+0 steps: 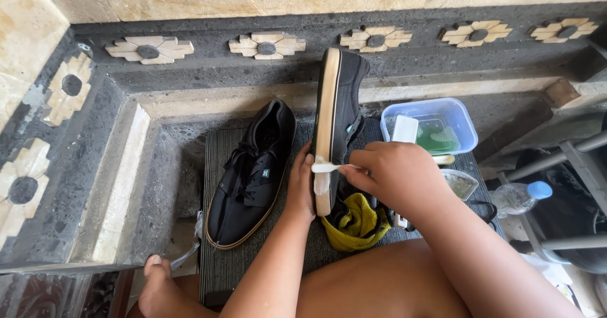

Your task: Cleaning the edges of a shoe insole using a cloth and a toothbrush with cleaning solution.

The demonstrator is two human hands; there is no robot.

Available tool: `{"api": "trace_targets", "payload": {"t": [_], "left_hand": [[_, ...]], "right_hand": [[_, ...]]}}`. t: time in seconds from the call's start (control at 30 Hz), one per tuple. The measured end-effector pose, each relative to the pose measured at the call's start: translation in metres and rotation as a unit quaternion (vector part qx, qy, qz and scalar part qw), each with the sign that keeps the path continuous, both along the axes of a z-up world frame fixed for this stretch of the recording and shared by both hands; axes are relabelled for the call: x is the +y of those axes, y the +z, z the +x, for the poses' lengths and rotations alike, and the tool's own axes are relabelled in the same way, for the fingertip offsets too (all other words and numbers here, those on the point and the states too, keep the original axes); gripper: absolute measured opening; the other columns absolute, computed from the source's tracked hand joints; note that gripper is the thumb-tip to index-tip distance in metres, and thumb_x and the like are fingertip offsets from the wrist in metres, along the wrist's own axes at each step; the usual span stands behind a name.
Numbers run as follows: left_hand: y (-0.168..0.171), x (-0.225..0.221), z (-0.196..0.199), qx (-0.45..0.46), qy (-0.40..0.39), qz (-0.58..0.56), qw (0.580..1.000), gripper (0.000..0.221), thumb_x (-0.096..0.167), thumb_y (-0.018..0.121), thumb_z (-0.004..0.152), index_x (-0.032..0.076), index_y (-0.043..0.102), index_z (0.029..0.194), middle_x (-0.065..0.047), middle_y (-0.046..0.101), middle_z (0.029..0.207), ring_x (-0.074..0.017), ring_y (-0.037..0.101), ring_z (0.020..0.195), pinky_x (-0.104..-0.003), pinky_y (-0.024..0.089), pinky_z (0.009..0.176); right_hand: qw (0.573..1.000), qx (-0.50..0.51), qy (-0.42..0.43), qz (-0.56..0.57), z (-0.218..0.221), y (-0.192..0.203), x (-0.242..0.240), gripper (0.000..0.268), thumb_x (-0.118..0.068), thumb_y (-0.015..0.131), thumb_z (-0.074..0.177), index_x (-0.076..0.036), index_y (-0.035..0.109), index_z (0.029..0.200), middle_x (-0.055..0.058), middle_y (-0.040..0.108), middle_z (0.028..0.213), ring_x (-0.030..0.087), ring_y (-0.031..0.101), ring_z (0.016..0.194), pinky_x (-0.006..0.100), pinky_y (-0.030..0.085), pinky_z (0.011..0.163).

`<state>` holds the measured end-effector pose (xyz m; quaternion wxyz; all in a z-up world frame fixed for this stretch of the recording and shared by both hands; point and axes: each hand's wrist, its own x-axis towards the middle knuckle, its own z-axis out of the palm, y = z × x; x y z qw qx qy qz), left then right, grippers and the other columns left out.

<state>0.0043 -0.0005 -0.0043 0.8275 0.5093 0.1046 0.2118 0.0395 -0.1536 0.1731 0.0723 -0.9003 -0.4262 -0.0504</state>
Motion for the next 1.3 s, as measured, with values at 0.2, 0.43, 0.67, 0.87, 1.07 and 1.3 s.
{"api": "trace_targets", "payload": {"t": [0.2, 0.43, 0.67, 0.87, 1.07, 1.3], "left_hand": [[0.0, 0.008, -0.001, 0.05, -0.011, -0.015, 0.999, 0.064, 0.045, 0.049, 0.1, 0.007, 0.042, 0.151, -0.029, 0.054, 0.135, -0.044, 0.054, 0.128, -0.056, 0.045, 0.106], [0.094, -0.016, -0.027, 0.119, 0.018, -0.108, 0.987, 0.066, 0.041, 0.07, 0.092, -0.001, 0.054, 0.14, -0.019, 0.064, 0.106, -0.0294, 0.064, 0.096, -0.043, 0.056, 0.079], [0.094, -0.027, -0.036, 0.086, -0.1, -0.374, 0.918, 0.05, 0.054, 0.059, 0.098, 0.006, 0.06, 0.112, -0.01, 0.063, 0.093, -0.0223, 0.064, 0.069, -0.028, 0.051, 0.054], [0.109, -0.036, -0.047, 0.038, -0.127, -0.421, 0.897, 0.049, 0.051, 0.058, 0.098, 0.006, 0.062, 0.117, -0.018, 0.068, 0.113, -0.0238, 0.066, 0.073, -0.029, 0.053, 0.06], [0.107, -0.045, -0.045, 0.031, -0.126, -0.459, 0.879, 0.039, 0.044, 0.058, 0.1, 0.006, 0.058, 0.109, -0.012, 0.066, 0.102, -0.0147, 0.062, 0.067, -0.024, 0.051, 0.059], [0.075, -0.049, -0.038, -0.006, -0.13, -0.495, 0.859, 0.044, 0.04, 0.064, 0.097, 0.0, 0.059, 0.116, -0.017, 0.068, 0.103, -0.0178, 0.065, 0.069, -0.027, 0.054, 0.061]], "right_hand": [[0.997, 0.069, 0.006, -0.042, -0.009, -0.005, -0.005, 0.024, -0.04, 0.063, 0.092, -0.026, 0.077, 0.079, -0.003, 0.069, 0.063, 0.018, 0.069, 0.061, 0.034, 0.058, 0.065], [0.986, 0.065, -0.057, 0.142, -0.004, 0.012, -0.024, 0.026, -0.043, 0.061, 0.096, -0.024, 0.075, 0.084, 0.0, 0.067, 0.062, 0.022, 0.068, 0.061, 0.035, 0.057, 0.063], [0.953, 0.066, -0.095, 0.279, -0.021, 0.027, -0.031, 0.044, -0.046, 0.06, 0.094, -0.019, 0.055, 0.059, 0.003, 0.041, 0.047, 0.025, 0.047, 0.049, 0.034, 0.042, 0.052], [0.962, 0.082, -0.121, 0.231, -0.034, 0.043, -0.03, 0.05, -0.045, 0.059, 0.095, -0.013, 0.054, 0.057, 0.007, 0.043, 0.044, 0.027, 0.047, 0.046, 0.035, 0.041, 0.053], [0.967, 0.068, -0.112, 0.22, -0.039, 0.04, -0.029, 0.052, -0.044, 0.059, 0.096, -0.012, 0.051, 0.056, 0.009, 0.043, 0.043, 0.028, 0.047, 0.045, 0.036, 0.041, 0.051], [0.989, -0.07, 0.029, 0.13, -0.033, 0.033, -0.038, 0.062, -0.067, 0.051, 0.092, -0.02, 0.051, 0.051, 0.002, 0.048, 0.04, 0.02, 0.053, 0.041, 0.03, 0.048, 0.054]]}}
